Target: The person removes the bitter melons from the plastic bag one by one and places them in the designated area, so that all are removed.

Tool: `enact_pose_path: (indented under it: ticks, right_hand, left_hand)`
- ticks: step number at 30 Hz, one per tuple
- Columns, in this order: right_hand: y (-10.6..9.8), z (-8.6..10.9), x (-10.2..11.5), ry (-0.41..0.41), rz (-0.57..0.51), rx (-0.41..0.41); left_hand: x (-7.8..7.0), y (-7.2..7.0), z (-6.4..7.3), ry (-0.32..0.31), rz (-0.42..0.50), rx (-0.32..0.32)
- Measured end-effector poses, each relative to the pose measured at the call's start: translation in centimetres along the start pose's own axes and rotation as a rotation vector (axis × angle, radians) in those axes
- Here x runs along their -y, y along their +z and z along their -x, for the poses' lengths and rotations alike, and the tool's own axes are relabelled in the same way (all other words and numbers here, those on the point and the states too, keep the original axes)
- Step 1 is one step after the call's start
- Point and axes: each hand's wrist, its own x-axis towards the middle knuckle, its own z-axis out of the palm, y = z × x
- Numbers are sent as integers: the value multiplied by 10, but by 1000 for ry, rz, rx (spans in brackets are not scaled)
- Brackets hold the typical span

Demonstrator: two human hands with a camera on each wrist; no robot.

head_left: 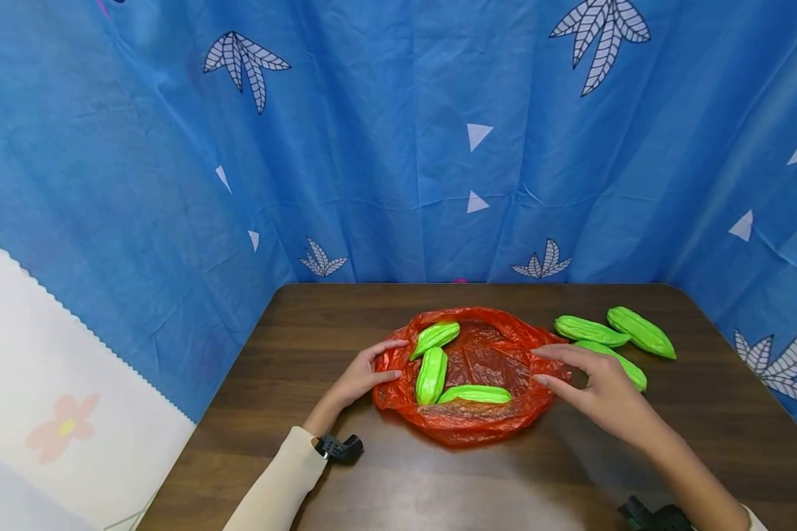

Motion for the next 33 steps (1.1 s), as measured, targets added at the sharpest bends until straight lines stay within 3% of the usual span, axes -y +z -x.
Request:
enact_pose_path:
  ticks: [12,24,33]
  right_hand:
    - [37,-11,19,-79,-109,99]
    - [67,-19,17,-62,-200,194]
    - [78,-23,9,4,-232,249]
  left_hand:
    - [2,-1,0,0,-4,2]
    - [-2,-1,0,11,-18,-9]
    - [0,-1,0,8,-10,-1]
